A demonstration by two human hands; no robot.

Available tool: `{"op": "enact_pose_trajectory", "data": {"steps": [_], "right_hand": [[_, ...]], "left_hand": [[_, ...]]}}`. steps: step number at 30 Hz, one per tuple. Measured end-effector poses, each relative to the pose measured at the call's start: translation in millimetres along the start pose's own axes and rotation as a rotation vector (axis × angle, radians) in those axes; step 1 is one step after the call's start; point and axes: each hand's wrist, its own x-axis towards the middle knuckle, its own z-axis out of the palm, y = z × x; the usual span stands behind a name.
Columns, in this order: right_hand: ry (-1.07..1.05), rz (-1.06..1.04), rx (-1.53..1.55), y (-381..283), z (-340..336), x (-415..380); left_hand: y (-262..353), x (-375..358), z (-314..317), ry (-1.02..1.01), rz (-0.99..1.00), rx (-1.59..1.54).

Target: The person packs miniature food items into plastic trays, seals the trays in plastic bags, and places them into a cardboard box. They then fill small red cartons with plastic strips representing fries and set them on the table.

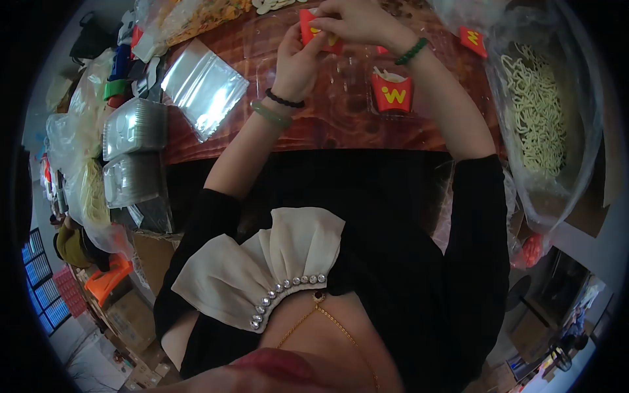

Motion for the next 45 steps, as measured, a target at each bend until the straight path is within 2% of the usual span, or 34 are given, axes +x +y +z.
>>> {"op": "enact_pose_trajectory", "data": {"steps": [3, 5, 6, 8, 9, 11, 12, 14, 18, 20, 21, 25, 27, 28, 30, 33, 35, 36, 37, 38, 39, 41, 43, 45], "right_hand": [[-0.044, -0.055, -0.104, -1, 36, 66], [-0.069, -0.092, -0.173, 7, 51, 106], [-0.081, -0.11, -0.206, 7, 61, 125], [-0.096, -0.143, -0.274, 14, 74, 151], [-0.103, -0.144, -0.276, 23, 83, 157], [-0.078, -0.104, -0.349, 39, 103, 164], [-0.087, -0.104, -0.347, 47, 108, 168], [-0.157, -0.286, -0.071, 61, 114, 170], [-0.095, -0.175, 0.105, 40, 95, 149], [0.063, -0.3, -0.132, 50, 87, 142], [0.065, -0.301, -0.132, 53, 86, 141], [0.045, -0.174, -0.195, 48, 84, 140], [0.038, -0.102, -0.233, 70, 64, 128], [0.039, -0.053, -0.254, 90, 47, 121], [0.061, 0.083, -0.305, 152, -5, 84], [0.113, 0.368, -0.416, 226, -95, -14], [0.142, 0.549, -0.473, 246, -139, -95], [0.15, 0.622, -0.491, 244, -151, -125], [0.153, 0.684, -0.503, 239, -153, -152], [0.153, 0.739, -0.506, 242, -157, -167], [0.165, 0.756, -0.499, 246, -152, -180], [0.152, 0.595, -0.227, 259, -136, -200], [0.218, 0.547, -0.191, 242, -122, -198], [0.28, 0.493, -0.16, 239, -116, -192]], "left_hand": [[5, 17, -55, 0.099, 0.028, 0.006], [12, 26, -84, 0.196, 0.249, 0.456], [21, 26, -95, 0.206, 0.249, 0.454], [38, 26, -116, 0.176, 0.433, 0.781], [39, 29, -128, 0.182, 0.431, 0.777], [39, 31, -142, 0.095, 0.244, 1.009], [38, 32, -144, 0.101, 0.238, 1.006], [36, 32, -143, 0.007, 0.103, 1.116], [28, 30, -141, 0.066, 0.224, 1.223], [28, 30, -142, 0.095, 0.209, 1.221], [27, 30, -141, 0.094, 0.209, 1.222], [28, 30, -137, 0.099, 0.185, 1.232], [32, 31, -135, 0.104, 0.203, 1.255], [34, 33, -132, 0.148, 0.284, 1.256], [37, 44, -116, 0.145, 0.4, 1.22], [31, 68, -51, -0.036, 0.479, 1.161], [13, 86, -1, -0.302, 0.23, 0.641], [1, 101, 26, -0.397, 0.479, 0.905], [-16, 110, 53, -0.425, 0.484, 0.888], [-35, 115, 81, -0.475, 0.598, 0.976], [-55, 120, 108, -0.522, 0.715, 1.066], [-107, 133, 149, -0.626, 0.688, 1.051], [-141, 145, 185, -0.753, 0.545, 1.041], [-169, 162, 205, -0.803, 0.544, 1.066]]}}
